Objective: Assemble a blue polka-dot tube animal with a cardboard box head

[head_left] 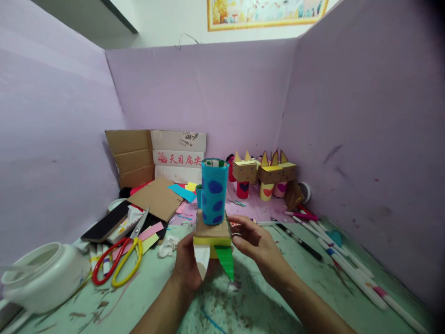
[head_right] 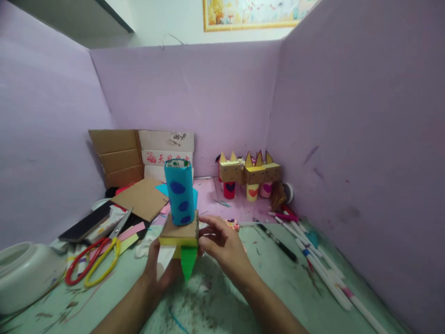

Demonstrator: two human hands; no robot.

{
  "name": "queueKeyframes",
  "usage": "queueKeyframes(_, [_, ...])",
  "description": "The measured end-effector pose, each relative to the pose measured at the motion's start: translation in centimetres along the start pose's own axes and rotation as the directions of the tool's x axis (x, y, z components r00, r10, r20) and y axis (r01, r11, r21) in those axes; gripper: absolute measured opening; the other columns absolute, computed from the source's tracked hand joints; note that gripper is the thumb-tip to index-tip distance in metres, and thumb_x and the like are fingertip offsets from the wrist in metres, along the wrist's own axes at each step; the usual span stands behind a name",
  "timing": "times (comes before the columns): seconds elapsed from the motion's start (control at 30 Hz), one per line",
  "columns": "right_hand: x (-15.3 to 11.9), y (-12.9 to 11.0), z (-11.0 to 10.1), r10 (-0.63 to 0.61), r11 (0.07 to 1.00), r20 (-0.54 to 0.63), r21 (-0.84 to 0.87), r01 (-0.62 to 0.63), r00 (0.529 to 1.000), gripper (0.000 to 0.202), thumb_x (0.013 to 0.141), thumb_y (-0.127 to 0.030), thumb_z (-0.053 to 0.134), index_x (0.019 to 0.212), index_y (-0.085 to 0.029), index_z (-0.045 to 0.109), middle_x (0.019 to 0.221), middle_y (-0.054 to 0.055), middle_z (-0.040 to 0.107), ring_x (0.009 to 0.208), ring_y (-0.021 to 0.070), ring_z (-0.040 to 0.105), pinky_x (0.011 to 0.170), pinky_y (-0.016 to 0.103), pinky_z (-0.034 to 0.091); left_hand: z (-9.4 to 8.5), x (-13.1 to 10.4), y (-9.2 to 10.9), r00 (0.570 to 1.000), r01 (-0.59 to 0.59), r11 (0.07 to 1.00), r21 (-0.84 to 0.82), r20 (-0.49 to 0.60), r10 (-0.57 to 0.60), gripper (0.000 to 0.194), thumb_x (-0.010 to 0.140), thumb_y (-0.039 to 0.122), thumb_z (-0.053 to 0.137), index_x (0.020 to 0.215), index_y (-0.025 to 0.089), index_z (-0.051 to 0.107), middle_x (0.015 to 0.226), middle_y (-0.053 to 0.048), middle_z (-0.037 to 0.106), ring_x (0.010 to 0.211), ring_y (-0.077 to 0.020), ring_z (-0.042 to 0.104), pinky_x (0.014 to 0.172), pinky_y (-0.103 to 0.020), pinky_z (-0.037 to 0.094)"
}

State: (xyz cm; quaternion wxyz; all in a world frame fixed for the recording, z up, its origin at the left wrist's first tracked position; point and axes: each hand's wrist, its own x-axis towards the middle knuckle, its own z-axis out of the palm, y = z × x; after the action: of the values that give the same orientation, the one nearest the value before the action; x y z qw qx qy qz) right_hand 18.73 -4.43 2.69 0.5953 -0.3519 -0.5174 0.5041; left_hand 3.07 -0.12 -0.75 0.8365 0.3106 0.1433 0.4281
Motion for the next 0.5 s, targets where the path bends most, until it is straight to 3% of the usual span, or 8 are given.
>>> queueKeyframes(0.1, [0.4, -0.1, -1.0, -0.011, 0.991, -0.021, -0.132, 0.008, 1.0, 0.041, 0.07, -0.039, 0.069, 0.108, -0.024, 0.063, 0.112, 0.008, 0.063, 0.094, 0.023, 0.06, 0.081, 0.037, 0.047, 0.4, -0.5, 0.2, 0.995, 0.101, 0.987, -0.126, 0.018, -0.099, 0.04, 0.078, 0.037, 0.05, 0.105, 0.011, 0.063, 0.101, -0.013, 0.069, 0.095, -0.029, 0.062, 0.089, -0.044, 0.044])
queueKeyframes(0.17, [1.0, -0.3, -2.6, -0.021, 0.94, -0.152, -0.341, -0.032, 0.988, 0.038, 0.074, -0.045, 0.061, 0.102, -0.02, 0.066, 0.106, 0.009, 0.066, 0.092, 0.0233, 0.062, 0.078, 0.035, 0.048, 0.6, -0.5, 0.6, 0.994, 0.104, 0.974, -0.201, 0.003, -0.106, 0.039, 0.077, 0.035, 0.051, 0.104, 0.009, 0.063, 0.101, -0.014, 0.069, 0.091, -0.0268, 0.064, 0.086, -0.041, 0.046])
queueKeyframes(0.23, [1.7, -0.4, -4.9, -0.064, 0.836, -0.336, -0.533, -0.134, 0.94, 0.041, 0.076, -0.049, 0.05, 0.096, -0.017, 0.067, 0.099, 0.011, 0.068, 0.09, 0.0238, 0.063, 0.075, 0.034, 0.047, 0.3, -0.4, 1.0, 0.997, 0.058, 0.971, -0.232, -0.035, -0.067, 0.038, 0.077, 0.034, 0.053, 0.103, 0.009, 0.063, 0.101, -0.016, 0.069, 0.091, -0.0267, 0.064, 0.087, -0.041, 0.046])
queueKeyframes(0.3, [2.2, -0.3, -6.9, -0.09, 0.738, -0.435, -0.634, -0.233, 0.896, 0.043, 0.076, -0.049, 0.047, 0.091, -0.015, 0.067, 0.094, 0.013, 0.069, 0.087, 0.0259, 0.062, 0.075, 0.036, 0.045, -0.1, -0.2, 1.5, 0.997, 0.018, 0.97, -0.243, -0.066, -0.035, 0.036, 0.077, 0.035, 0.054, 0.103, 0.011, 0.062, 0.101, -0.015, 0.069, 0.093, -0.0278, 0.063, 0.088, -0.043, 0.045])
queueKeyframes(0.4, [2.3, 0.4, -8.2, -0.033, 0.561, -0.459, -0.744, -0.364, 0.888, 0.035, 0.065, -0.051, 0.059, 0.069, -0.017, 0.068, 0.073, 0.012, 0.069, 0.074, 0.0299, 0.062, 0.065, 0.037, 0.041, -0.9, 0.0, 1.9, 0.998, 0.009, 0.972, -0.237, -0.061, -0.024, 0.037, 0.078, 0.037, 0.054, 0.106, 0.014, 0.061, 0.102, -0.013, 0.069, 0.096, -0.0288, 0.063, 0.09, -0.045, 0.044])
queueKeyframes(0.5, [1.8, 1.2, -7.3, 0.049, 0.413, -0.458, -0.8, -0.435, 0.888, 0.032, 0.05, -0.05, 0.072, 0.056, -0.019, 0.065, 0.057, 0.009, 0.064, 0.065, 0.0313, 0.06, 0.055, 0.034, 0.035, -1.2, -0.1, 2.0, 0.998, -0.01, 0.963, -0.268, -0.057, -0.006, 0.037, 0.08, 0.033, 0.053, 0.114, 0.018, 0.058, 0.102, -0.011, 0.07, 0.096, -0.0273, 0.063, 0.089, -0.043, 0.046])
